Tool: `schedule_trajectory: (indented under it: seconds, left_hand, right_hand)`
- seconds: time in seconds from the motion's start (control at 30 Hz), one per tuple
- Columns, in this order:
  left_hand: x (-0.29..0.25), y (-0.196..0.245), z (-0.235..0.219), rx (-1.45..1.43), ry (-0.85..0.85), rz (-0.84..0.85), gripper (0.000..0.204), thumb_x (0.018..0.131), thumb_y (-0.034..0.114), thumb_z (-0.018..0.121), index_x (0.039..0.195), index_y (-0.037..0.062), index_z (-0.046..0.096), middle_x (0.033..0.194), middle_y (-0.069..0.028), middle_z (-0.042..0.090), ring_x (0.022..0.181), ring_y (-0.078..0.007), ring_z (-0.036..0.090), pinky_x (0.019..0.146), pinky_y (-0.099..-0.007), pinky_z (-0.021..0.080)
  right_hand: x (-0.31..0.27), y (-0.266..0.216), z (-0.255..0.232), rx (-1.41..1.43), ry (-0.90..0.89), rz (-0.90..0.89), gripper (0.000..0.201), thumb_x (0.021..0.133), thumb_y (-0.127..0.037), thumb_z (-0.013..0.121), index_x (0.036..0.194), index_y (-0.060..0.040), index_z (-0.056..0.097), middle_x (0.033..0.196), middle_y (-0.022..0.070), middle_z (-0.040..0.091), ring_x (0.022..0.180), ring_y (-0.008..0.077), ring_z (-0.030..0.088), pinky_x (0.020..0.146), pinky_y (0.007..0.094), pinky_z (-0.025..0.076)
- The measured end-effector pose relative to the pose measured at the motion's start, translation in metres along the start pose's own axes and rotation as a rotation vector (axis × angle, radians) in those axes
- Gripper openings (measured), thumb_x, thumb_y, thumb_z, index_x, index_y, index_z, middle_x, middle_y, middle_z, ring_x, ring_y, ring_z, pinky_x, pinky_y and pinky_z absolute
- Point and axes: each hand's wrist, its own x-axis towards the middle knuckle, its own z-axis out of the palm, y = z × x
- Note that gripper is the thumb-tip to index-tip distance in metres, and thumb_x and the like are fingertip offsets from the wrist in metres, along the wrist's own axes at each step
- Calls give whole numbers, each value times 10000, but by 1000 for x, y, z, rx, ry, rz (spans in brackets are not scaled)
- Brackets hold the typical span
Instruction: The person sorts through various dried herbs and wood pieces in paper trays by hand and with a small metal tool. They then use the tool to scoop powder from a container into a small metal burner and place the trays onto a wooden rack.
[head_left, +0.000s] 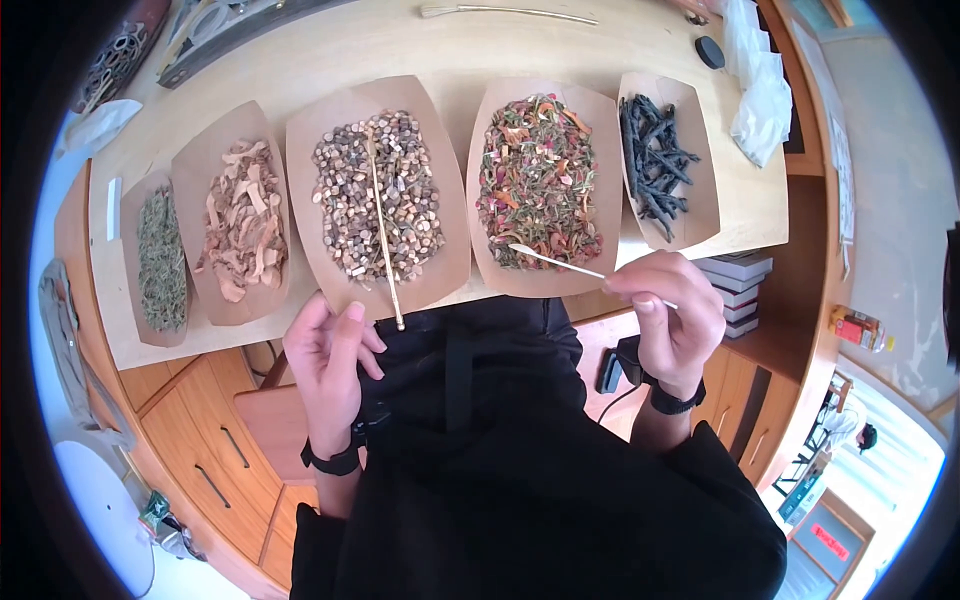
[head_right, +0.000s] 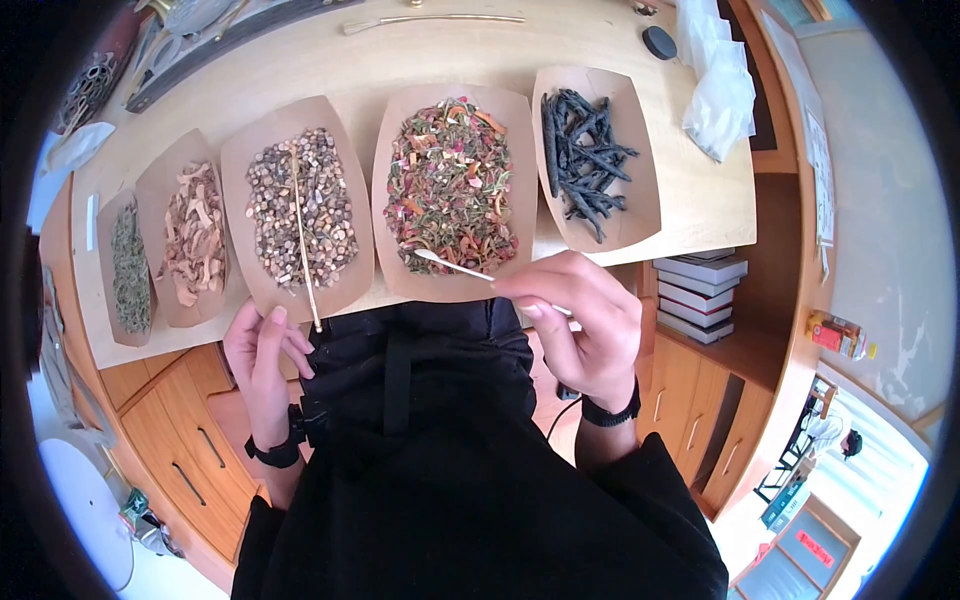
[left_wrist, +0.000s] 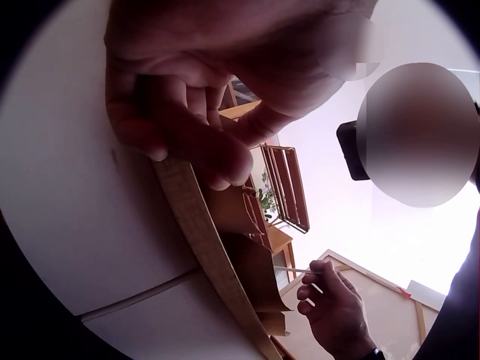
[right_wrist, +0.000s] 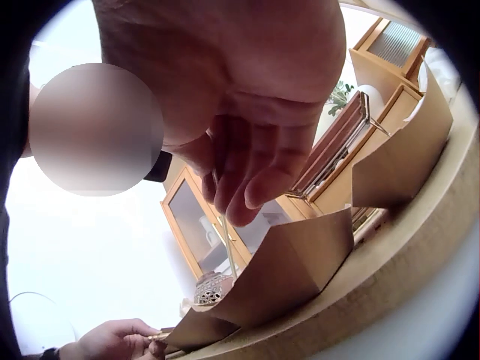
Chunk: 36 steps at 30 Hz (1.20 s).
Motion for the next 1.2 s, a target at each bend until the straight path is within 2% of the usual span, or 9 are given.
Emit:
schedule_trajectory:
  seconds: [0.13, 0.23, 0.33, 0.4, 0.47, 0.5, 0.7, 1.1, 1.2]
  left_hand:
    - [0, 0, 1, -6, 7, -7, 153, 1012, 103, 575, 997, -38, 630, 667, -43, 607, 534, -74, 573, 404, -193, 434]
    - [0, -1, 0, -1, 5, -3, 153, 1013, 104, 574, 998, -37, 632, 667, -42, 607, 536, -74, 576, 405, -192, 435]
    - [0, 0, 1, 4, 7, -1, 152, 1014, 104, 573, 996, -35, 632, 667, -41, 607, 539, -73, 579, 405, -192, 435]
    - [0, 0, 1, 2, 7, -4, 152, 1014, 105, 573, 994, -34, 631, 667, -41, 606, 540, -72, 579, 405, -191, 436]
    - [0, -1, 0, 5, -1, 5, 150, 1013, 104, 573, 992, -34, 630, 668, -40, 608, 544, -72, 581, 405, -191, 434]
    - [0, -1, 0, 4, -1, 5, 150, 1013, 104, 573, 992, -34, 630, 668, -40, 608, 544, -72, 581, 405, -191, 434]
    - [0, -1, 0, -12, -6, 8, 146, 1010, 100, 576, 995, -34, 631, 676, -40, 612, 551, -71, 585, 405, -190, 432]
    - [0, -2, 0, -7, 4, 2, 157, 1010, 107, 581, 1007, -40, 636, 680, -40, 608, 559, -76, 594, 409, -190, 433]
    - [1, -4, 1, 38, -2, 18, 217, 1024, 171, 564, 1009, -36, 627, 669, -61, 602, 507, -102, 580, 379, -202, 424]
  right_hand:
    - [1, 4, 2, -27, 23, 78, 103, 947, -11, 625, 995, 31, 707, 910, 139, 730, 768, 229, 697, 692, 312, 545]
    - [5, 6, 0, -52, 127, 157, 156, 1005, -34, 567, 1003, 52, 697, 893, 137, 720, 741, 176, 675, 642, 268, 533]
    - [0, 13, 1, 64, 266, 149, 184, 1030, -52, 542, 1017, 64, 683, 866, 138, 708, 725, 145, 661, 613, 240, 517]
    - [-1, 13, -1, 73, 295, 158, 218, 1054, -79, 515, 1025, 69, 672, 851, 134, 700, 710, 135, 657, 610, 234, 520]
    - [1, 10, 0, 106, 479, 337, 242, 1067, -102, 505, 1026, 72, 669, 852, 125, 701, 703, 140, 661, 614, 239, 535]
    - [4, 9, 0, 95, 489, 400, 267, 1073, -131, 512, 1022, 78, 671, 829, 118, 699, 688, 140, 663, 610, 252, 553]
    - [10, 13, 5, 270, 471, 541, 285, 1067, -168, 543, 1026, 77, 684, 800, 118, 706, 667, 146, 681, 621, 279, 584]
    - [17, 17, 12, 430, 331, 578, 272, 1052, -161, 570, 1105, 77, 688, 868, 153, 736, 752, 192, 732, 676, 296, 610]
    - [17, 19, 10, 525, 315, 598, 277, 1045, -162, 581, 1133, 80, 683, 896, 163, 740, 773, 203, 737, 694, 303, 615]
